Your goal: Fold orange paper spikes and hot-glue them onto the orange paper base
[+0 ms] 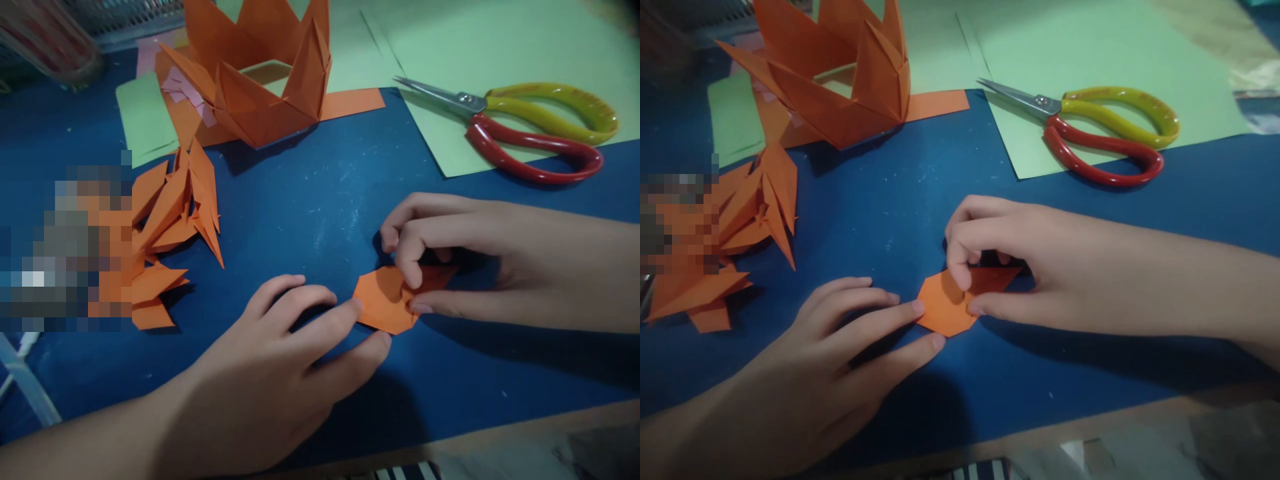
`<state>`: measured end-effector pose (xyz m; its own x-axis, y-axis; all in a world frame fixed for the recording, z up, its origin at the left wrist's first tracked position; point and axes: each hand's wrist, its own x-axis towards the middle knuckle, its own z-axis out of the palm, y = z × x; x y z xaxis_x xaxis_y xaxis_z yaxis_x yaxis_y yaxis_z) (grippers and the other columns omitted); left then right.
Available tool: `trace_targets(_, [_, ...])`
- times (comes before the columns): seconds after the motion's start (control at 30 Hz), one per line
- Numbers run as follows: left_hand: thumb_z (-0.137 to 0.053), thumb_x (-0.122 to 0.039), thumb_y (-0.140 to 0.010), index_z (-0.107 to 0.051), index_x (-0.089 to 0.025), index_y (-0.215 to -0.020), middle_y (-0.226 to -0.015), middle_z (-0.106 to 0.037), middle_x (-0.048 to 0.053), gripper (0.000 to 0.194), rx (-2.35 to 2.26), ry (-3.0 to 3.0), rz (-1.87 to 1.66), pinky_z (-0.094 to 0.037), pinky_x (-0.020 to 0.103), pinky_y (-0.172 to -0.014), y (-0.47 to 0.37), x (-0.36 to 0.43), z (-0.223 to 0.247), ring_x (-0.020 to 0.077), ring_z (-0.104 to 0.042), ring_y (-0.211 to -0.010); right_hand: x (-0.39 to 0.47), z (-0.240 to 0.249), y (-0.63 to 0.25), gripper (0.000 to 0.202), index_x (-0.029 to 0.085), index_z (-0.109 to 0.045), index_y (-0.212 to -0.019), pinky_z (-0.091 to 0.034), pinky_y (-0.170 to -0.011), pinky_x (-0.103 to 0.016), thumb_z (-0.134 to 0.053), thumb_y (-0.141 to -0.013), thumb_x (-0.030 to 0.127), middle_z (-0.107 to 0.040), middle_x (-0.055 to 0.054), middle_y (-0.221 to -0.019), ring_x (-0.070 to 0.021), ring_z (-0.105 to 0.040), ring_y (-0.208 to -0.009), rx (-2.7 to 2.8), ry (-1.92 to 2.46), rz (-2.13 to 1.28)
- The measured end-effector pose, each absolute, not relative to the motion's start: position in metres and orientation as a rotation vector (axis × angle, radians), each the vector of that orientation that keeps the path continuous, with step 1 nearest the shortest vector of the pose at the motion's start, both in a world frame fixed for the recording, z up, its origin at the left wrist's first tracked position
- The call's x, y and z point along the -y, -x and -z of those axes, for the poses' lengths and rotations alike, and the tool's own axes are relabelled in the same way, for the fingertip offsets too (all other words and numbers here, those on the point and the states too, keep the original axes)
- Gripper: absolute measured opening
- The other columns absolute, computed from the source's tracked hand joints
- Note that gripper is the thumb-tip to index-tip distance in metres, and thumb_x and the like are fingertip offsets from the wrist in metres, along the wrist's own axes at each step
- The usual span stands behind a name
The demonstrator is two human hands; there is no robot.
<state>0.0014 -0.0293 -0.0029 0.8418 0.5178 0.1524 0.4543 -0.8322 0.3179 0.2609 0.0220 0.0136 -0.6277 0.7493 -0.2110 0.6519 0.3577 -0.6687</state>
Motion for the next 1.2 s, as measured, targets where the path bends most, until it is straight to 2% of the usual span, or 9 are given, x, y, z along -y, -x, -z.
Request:
trace_targets(0.07, [-0.041,-0.012,-0.087,-0.055,-0.026,-0.125,-0.116,-0.061,0.001,0.043,-0.719,-2.751,-0.320,-0.032,0.043,-0.102,-0.001,0.029,0.003,0.0216,-0.048,-0.106,-0.023,-0.014,-0.260,0.012,0.028,-0.059,-0.082,-0.050,-0.049,-0.022,-0.061,-0.081,0.040,-0.056,-0.001,-0.110,-0.0118,-0.057,-0.072,2.535,1.220,-1.215])
trace_targets(0.23, [-0.041,-0.012,-0.088,-0.056,-0.027,-0.125,-0.117,-0.061,0.001,0.043,-0.760,-2.739,-0.325,-0.033,0.042,-0.103,-0.001,0.029,0.003,0.0208,-0.049,-0.107,-0.023,-0.014,-0.257,0.011,0.027,-0.057,-0.077,-0.051,-0.055,-0.026,-0.063,-0.078,0.037,-0.056,-0.001,-0.106,-0.0132,-0.057,-0.073,2.509,1.213,-1.267])
trace_targets(0.63, [-0.042,-0.019,-0.090,-0.049,-0.018,-0.134,-0.123,-0.060,0.004,0.044,-0.694,-2.854,-0.211,-0.034,0.040,-0.102,0.001,0.025,0.001,0.0207,-0.047,-0.108,-0.020,-0.013,-0.253,0.015,0.025,-0.057,-0.074,-0.052,-0.056,-0.024,-0.064,-0.078,0.038,-0.056,-0.002,-0.103,-0.0107,-0.056,-0.066,2.446,1.181,-1.295])
trace_targets(0.77, [-0.042,-0.019,-0.091,-0.049,-0.016,-0.134,-0.125,-0.057,0.003,0.044,-0.693,-2.855,-0.221,-0.032,0.040,-0.103,-0.001,0.026,0.001,0.0206,-0.046,-0.107,-0.020,-0.015,-0.253,0.016,0.026,-0.059,-0.076,-0.054,-0.060,-0.024,-0.060,-0.082,0.041,-0.056,-0.003,-0.107,-0.0121,-0.058,-0.072,2.476,1.208,-1.304])
trace_targets(0.93, [-0.043,-0.018,-0.090,-0.049,-0.014,-0.133,-0.123,-0.057,0.005,0.044,-0.690,-2.874,-0.243,-0.033,0.040,-0.103,0.000,0.027,0.003,0.0204,-0.047,-0.108,-0.021,-0.014,-0.259,0.012,0.032,-0.067,-0.089,-0.052,-0.065,-0.026,-0.056,-0.086,0.035,-0.052,-0.003,-0.115,-0.0156,-0.058,-0.087,2.648,1.015,-1.138])
trace_targets(1.03, [-0.045,-0.019,-0.090,-0.059,-0.017,-0.122,-0.126,-0.056,0.003,0.035,-0.659,-2.903,-0.246,-0.031,0.041,-0.106,0.001,0.028,0.004,0.0203,-0.047,-0.112,-0.022,-0.013,-0.263,0.020,0.037,-0.069,-0.095,-0.051,-0.068,-0.027,-0.052,-0.088,0.031,-0.050,-0.002,-0.117,-0.0160,-0.056,-0.093,2.765,0.793,-0.965])
trace_targets(1.1, [-0.047,-0.019,-0.090,-0.062,-0.019,-0.117,-0.127,-0.056,0.002,0.032,-0.639,-2.912,-0.228,-0.027,0.040,-0.109,0.002,0.028,0.003,0.0199,-0.046,-0.114,-0.022,-0.013,-0.265,0.021,0.038,-0.070,-0.096,-0.050,-0.068,-0.028,-0.051,-0.088,0.031,-0.051,-0.002,-0.115,-0.0169,-0.055,-0.096,2.790,0.749,-0.887])
trace_targets(1.2, [-0.046,-0.020,-0.090,-0.057,-0.017,-0.125,-0.125,-0.058,0.002,0.037,-0.648,-2.916,-0.205,-0.027,0.039,-0.109,0.001,0.028,0.002,0.0189,-0.046,-0.114,-0.021,-0.015,-0.265,0.020,0.038,-0.070,-0.090,-0.050,-0.066,-0.029,-0.052,-0.085,0.031,-0.053,-0.001,-0.112,-0.0178,-0.054,-0.095,2.768,0.835,-0.890])
